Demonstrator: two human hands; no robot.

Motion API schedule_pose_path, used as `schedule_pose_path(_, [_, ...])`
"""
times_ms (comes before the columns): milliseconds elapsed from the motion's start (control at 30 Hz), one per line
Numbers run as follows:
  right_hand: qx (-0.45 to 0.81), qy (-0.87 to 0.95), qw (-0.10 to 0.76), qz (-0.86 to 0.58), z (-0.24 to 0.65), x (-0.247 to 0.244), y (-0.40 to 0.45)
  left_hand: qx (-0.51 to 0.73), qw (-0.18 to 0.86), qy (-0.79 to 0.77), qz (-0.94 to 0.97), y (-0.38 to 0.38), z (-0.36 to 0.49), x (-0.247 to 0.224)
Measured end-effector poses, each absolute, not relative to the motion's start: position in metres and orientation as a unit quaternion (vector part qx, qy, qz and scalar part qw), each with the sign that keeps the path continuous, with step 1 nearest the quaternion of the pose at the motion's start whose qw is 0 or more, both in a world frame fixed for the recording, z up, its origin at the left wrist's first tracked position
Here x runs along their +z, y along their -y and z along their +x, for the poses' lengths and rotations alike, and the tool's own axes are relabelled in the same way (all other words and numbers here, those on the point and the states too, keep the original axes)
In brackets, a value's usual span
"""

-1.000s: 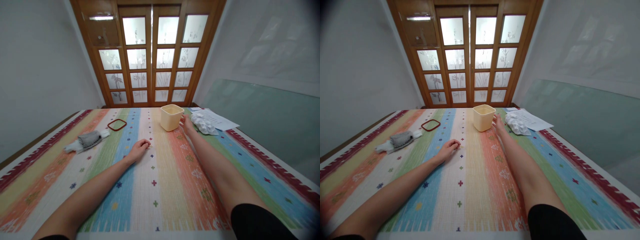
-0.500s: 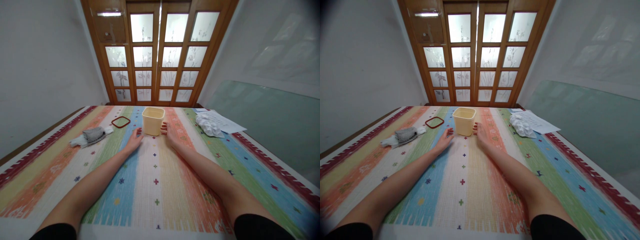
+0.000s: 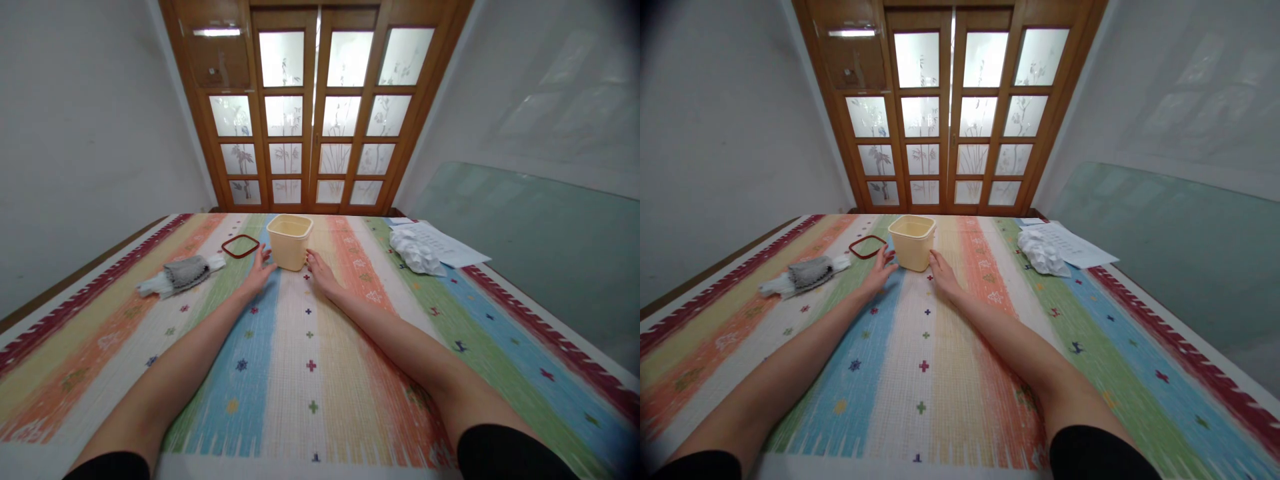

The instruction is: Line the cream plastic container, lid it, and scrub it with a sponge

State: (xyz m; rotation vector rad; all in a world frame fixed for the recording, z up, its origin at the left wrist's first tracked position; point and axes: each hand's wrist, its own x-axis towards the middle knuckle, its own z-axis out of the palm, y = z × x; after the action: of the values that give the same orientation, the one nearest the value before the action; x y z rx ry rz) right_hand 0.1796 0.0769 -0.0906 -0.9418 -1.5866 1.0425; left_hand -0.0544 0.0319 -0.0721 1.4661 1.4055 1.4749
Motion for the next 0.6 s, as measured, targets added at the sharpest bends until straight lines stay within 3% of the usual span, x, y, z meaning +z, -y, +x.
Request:
schedule_pose_path(67, [0.398,0.659,0.497,-0.400,0.180,-0.088,-0.073,0.542,0.354,-0.512,0.564,-0.035,-0.055,-0.077])
schedule_pose_path(167, [0.385,0.657,0.506,-0.406,0.182,-0.086,-0.068,0.533,0.330,-0.522,0.578,-0.038,-0.058,-0.083])
schedule_pose_path(367, [0.356,0.638,0.522,-0.441,0.185,-0.088,-0.065,0.469,0.156,-0.611,0.618,-0.050,-0.096,-0.073])
schedule_pose_path(467, [0.339,0.647,0.524,-0.439,0.187,-0.088,-0.063,0.370,0.001,-0.708,0.602,-0.057,-0.121,-0.065])
schedule_pose_path(600, [0.320,0.670,0.521,-0.421,0.190,-0.087,-0.060,0.233,-0.057,-0.758,0.607,-0.063,-0.138,-0.061])
